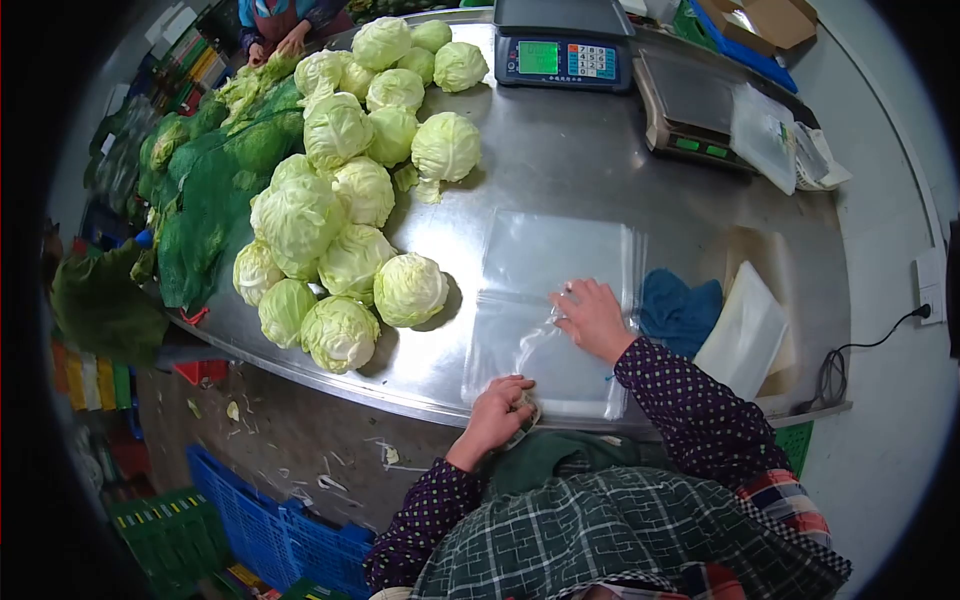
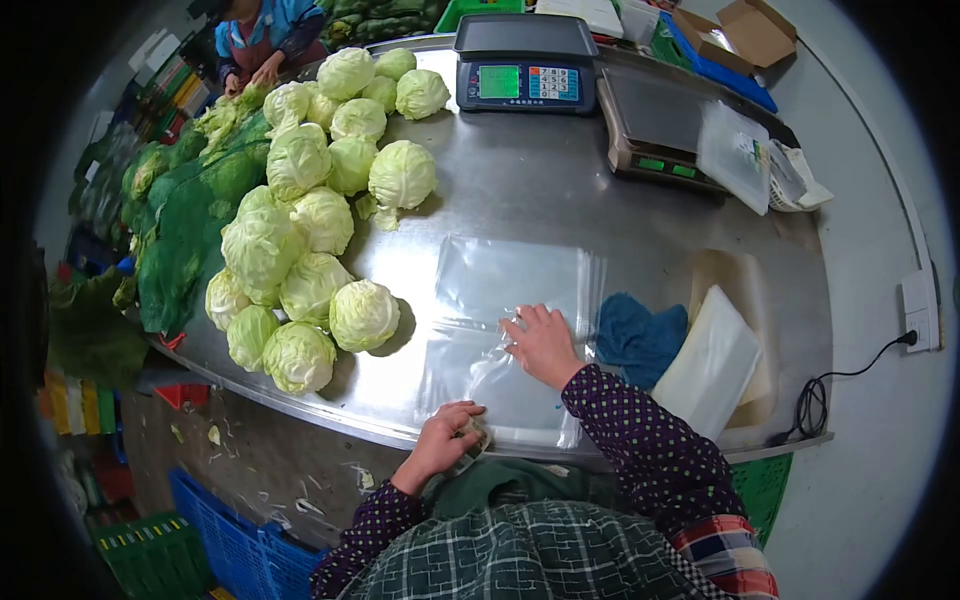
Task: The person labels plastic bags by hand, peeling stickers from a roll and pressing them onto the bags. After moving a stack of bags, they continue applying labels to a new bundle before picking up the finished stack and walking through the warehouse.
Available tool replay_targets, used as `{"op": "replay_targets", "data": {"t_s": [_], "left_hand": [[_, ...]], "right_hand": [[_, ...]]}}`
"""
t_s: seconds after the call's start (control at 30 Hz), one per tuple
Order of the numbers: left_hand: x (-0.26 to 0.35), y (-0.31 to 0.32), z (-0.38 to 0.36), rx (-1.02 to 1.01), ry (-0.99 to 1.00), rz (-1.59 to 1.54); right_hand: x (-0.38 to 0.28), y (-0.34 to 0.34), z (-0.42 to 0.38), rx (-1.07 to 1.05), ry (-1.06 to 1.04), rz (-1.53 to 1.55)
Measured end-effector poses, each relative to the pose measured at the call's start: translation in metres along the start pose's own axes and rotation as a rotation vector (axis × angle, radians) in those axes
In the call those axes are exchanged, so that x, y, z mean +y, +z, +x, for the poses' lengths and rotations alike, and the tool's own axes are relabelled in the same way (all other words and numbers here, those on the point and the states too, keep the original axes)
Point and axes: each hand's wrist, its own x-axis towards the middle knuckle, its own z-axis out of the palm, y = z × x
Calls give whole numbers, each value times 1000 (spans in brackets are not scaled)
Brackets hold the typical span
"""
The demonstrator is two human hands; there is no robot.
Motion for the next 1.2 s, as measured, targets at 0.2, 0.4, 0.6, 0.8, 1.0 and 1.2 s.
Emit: {"op": "replay_targets", "data": {"t_s": [0.2,0.4,0.6,0.8,1.0,1.2], "left_hand": [[-1,-1,4,-11,19,24],[19,-19,0,-95,-77,-7],[0,-54,29,225,-108,-180],[-17,-55,73,220,-187,108],[-56,-46,66,204,-96,-41],[33,-75,9,212,-131,-378]], "right_hand": [[-7,5,5,51,65,112],[3,20,9,67,173,188],[3,18,14,-30,320,271],[-2,17,-1,39,264,220],[5,6,-30,217,143,182],[90,-94,-168,875,923,472]]}}
